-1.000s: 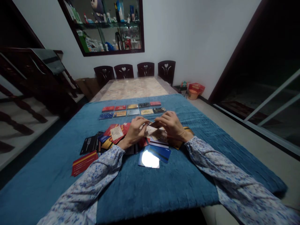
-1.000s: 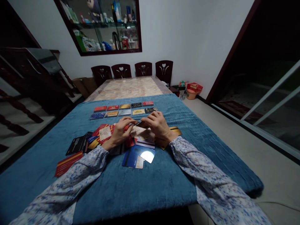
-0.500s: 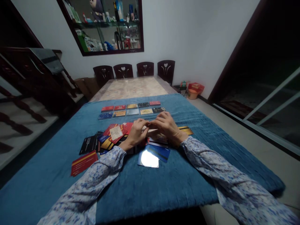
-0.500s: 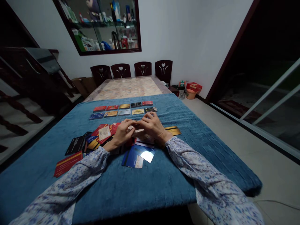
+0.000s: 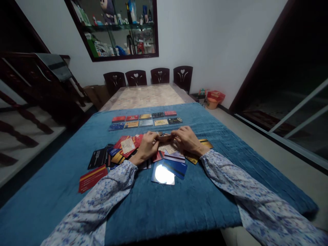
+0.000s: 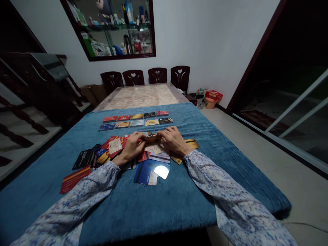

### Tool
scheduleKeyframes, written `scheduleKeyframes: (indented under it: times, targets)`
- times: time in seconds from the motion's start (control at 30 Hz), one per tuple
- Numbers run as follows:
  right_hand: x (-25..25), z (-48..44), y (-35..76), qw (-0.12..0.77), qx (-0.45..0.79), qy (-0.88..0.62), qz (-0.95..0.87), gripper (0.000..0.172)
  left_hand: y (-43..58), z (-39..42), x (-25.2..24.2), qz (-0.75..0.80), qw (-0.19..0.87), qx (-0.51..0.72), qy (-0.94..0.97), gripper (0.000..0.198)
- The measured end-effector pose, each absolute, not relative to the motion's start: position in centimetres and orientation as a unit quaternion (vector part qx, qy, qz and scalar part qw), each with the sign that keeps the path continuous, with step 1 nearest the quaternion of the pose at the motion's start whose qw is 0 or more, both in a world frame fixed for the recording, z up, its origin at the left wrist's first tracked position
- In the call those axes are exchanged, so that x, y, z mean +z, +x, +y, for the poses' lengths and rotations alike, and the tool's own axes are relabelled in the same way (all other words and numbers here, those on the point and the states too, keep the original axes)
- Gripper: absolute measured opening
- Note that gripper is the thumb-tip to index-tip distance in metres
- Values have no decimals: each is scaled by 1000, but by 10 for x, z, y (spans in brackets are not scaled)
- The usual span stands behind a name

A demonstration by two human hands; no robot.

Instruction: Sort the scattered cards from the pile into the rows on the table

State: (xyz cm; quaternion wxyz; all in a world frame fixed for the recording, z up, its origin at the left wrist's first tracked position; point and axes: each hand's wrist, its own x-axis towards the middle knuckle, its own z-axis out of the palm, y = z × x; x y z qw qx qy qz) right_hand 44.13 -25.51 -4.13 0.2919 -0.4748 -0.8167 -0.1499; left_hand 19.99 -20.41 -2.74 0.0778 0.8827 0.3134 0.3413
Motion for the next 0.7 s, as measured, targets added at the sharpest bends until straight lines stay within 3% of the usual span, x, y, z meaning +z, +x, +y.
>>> scheduleKeyframes:
  times: [0.27,0.7]
  targets:
    - [-44,-256,433,273,-132,-498,-812,38,199,-205,-28,317,50,317,892,42]
    - [-44,-255,427,247,-129,-519,-808,47,201,-203,-29,341,-30,270,900,32]
